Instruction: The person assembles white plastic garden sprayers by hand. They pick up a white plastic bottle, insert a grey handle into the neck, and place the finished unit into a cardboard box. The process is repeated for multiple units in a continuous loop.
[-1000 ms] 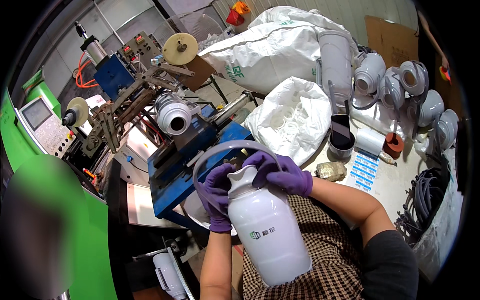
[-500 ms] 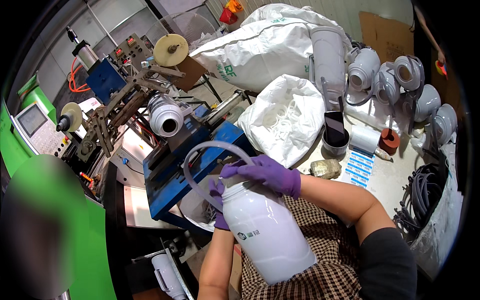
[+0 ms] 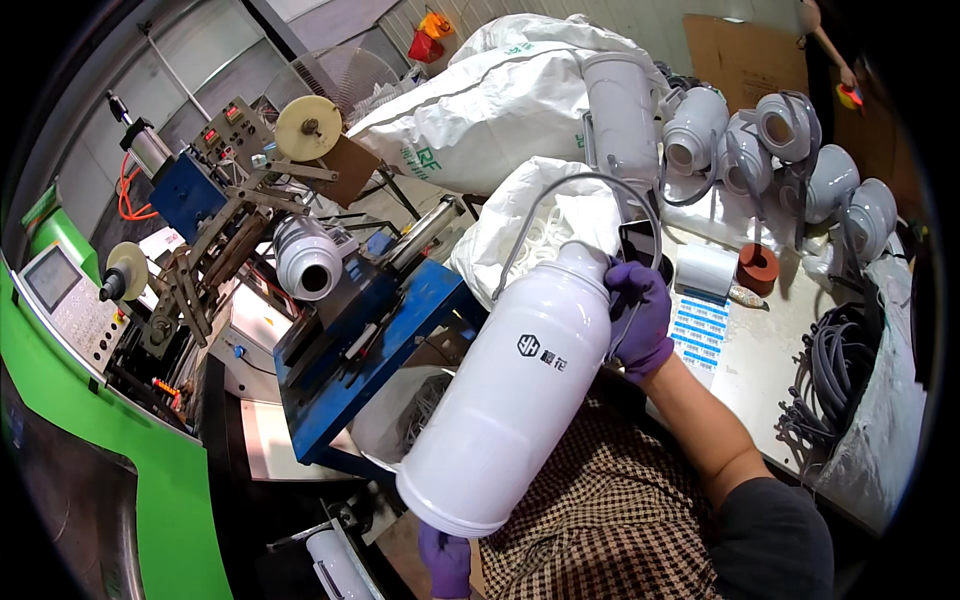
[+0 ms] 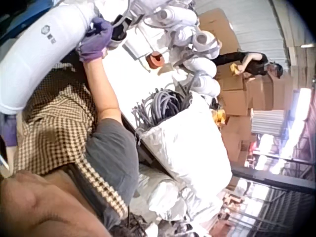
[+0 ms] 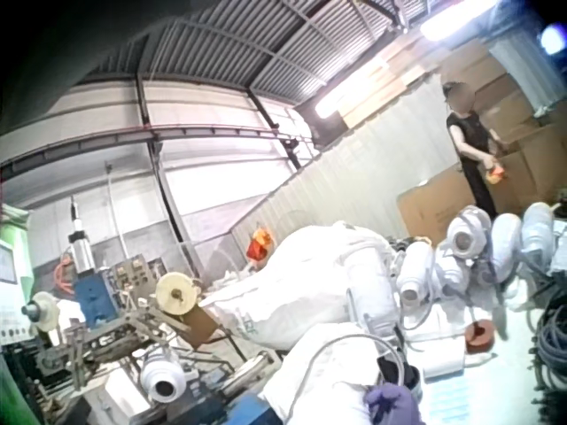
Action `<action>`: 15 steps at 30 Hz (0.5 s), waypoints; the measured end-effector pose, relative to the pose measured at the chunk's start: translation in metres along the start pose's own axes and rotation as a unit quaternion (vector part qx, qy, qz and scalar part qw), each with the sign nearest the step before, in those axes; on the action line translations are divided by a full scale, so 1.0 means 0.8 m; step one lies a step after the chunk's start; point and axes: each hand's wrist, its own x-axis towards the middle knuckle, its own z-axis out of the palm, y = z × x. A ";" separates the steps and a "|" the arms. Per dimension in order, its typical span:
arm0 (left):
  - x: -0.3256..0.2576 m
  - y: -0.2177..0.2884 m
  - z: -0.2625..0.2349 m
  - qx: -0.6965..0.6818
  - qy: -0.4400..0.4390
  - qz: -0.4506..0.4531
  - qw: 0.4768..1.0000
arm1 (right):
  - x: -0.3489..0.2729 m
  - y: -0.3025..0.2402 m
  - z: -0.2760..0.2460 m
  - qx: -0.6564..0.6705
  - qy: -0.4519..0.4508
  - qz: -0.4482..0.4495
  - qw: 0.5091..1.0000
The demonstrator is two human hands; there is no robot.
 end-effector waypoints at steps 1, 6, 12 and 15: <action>-0.010 0.006 -0.005 0.222 -0.032 0.112 0.968 | -0.005 0.005 -0.005 0.017 0.004 0.010 1.000; 0.005 0.020 -0.005 -0.168 -0.013 -0.142 0.975 | -0.060 0.050 0.008 -0.006 -0.009 0.039 0.999; -0.004 0.002 -0.025 -0.093 -0.030 -0.139 0.985 | -0.082 -0.037 -0.005 -0.155 -0.177 0.242 0.941; -0.008 -0.005 -0.032 -0.049 -0.051 -0.140 0.988 | -0.093 -0.069 -0.013 -0.181 -0.243 0.342 0.890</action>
